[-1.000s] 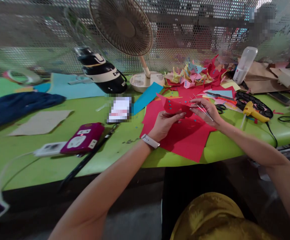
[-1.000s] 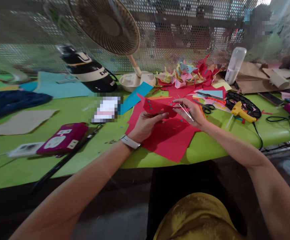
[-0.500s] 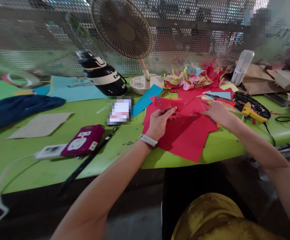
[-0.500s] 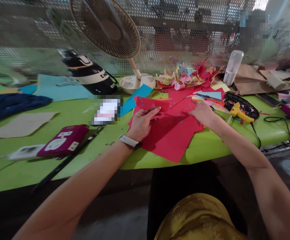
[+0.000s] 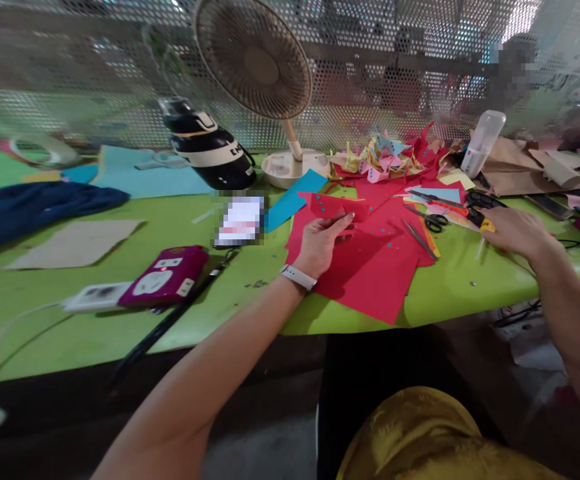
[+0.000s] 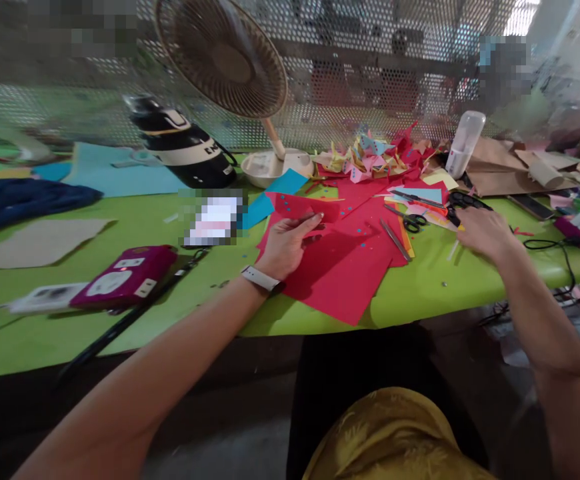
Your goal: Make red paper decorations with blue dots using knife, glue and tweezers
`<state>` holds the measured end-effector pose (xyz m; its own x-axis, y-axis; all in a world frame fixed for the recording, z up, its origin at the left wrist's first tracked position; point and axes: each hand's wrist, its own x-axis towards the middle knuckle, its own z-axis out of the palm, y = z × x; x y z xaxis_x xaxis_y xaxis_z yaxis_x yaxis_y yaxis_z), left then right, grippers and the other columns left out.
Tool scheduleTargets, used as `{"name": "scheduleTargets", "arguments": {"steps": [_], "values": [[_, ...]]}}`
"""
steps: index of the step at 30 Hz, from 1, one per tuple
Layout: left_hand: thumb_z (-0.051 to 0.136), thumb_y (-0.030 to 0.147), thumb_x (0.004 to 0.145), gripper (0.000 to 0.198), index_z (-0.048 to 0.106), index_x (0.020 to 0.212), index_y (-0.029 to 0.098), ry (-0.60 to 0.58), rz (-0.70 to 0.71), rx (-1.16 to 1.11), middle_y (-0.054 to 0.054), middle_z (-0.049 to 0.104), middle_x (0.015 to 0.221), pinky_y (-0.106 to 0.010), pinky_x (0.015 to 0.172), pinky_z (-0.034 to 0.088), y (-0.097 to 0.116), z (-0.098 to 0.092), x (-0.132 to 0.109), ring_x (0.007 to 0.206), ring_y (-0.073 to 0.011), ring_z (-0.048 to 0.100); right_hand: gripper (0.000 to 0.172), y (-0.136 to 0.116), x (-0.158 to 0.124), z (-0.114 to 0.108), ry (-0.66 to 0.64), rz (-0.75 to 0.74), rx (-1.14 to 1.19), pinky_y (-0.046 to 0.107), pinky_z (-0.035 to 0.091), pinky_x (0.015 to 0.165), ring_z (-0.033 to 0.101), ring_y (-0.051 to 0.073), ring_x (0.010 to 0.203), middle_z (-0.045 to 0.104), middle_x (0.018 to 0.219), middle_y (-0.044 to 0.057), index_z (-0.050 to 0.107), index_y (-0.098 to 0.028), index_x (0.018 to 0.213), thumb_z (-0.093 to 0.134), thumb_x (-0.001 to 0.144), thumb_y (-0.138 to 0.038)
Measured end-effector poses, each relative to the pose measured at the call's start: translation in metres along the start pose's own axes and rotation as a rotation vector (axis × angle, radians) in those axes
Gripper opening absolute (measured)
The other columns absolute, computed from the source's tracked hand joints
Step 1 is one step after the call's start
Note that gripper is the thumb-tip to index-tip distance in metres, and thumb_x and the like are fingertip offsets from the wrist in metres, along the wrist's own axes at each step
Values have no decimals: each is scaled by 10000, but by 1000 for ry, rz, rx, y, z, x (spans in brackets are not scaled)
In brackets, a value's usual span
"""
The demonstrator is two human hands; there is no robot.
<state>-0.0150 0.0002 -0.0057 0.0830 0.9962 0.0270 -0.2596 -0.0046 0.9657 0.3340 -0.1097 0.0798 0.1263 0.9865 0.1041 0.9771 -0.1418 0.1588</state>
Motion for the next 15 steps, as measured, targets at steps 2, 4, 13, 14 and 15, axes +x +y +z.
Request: {"name": "scheduleTargets", "arguments": {"steps": [2,4,13,14,15], "values": [[913,426,551,398,769,846,200,-20,-4,-21,-68,781,887,-243,584,540,0,0,0,822,-206,738,319,16,-9,-2,-156,141,-86,387,372,673,678,294,985,709,1140,237,711,-141,1140,623,843,-214],[917,409,547,393,770,844,198,-27,-17,-43,-70,783,889,-233,574,529,0,1,0,811,-196,736,355,25,-13,3,-237,219,-102,398,363,671,674,293,1006,692,1165,247,710,-144,1165,651,827,-238],[933,351,533,385,755,830,183,-40,-63,-99,-65,784,864,-246,626,533,4,2,-4,758,-168,725,381,37,-10,30,-137,144,-113,405,395,738,616,311,1110,615,1212,291,661,-85,1202,592,858,-232],[940,348,520,393,757,827,183,-41,-67,-114,-62,783,858,-244,625,532,4,2,-4,751,-166,723,392,37,-9,31,-141,148,-105,402,399,748,608,312,1121,609,1224,288,648,-78,1211,585,864,-248],[944,349,513,400,758,826,184,-43,-68,-123,-60,783,855,-244,625,532,3,2,-4,748,-164,721,404,36,-9,32,-140,161,-103,396,404,760,603,313,1130,606,1227,282,634,-71,1218,582,869,-268]]}}
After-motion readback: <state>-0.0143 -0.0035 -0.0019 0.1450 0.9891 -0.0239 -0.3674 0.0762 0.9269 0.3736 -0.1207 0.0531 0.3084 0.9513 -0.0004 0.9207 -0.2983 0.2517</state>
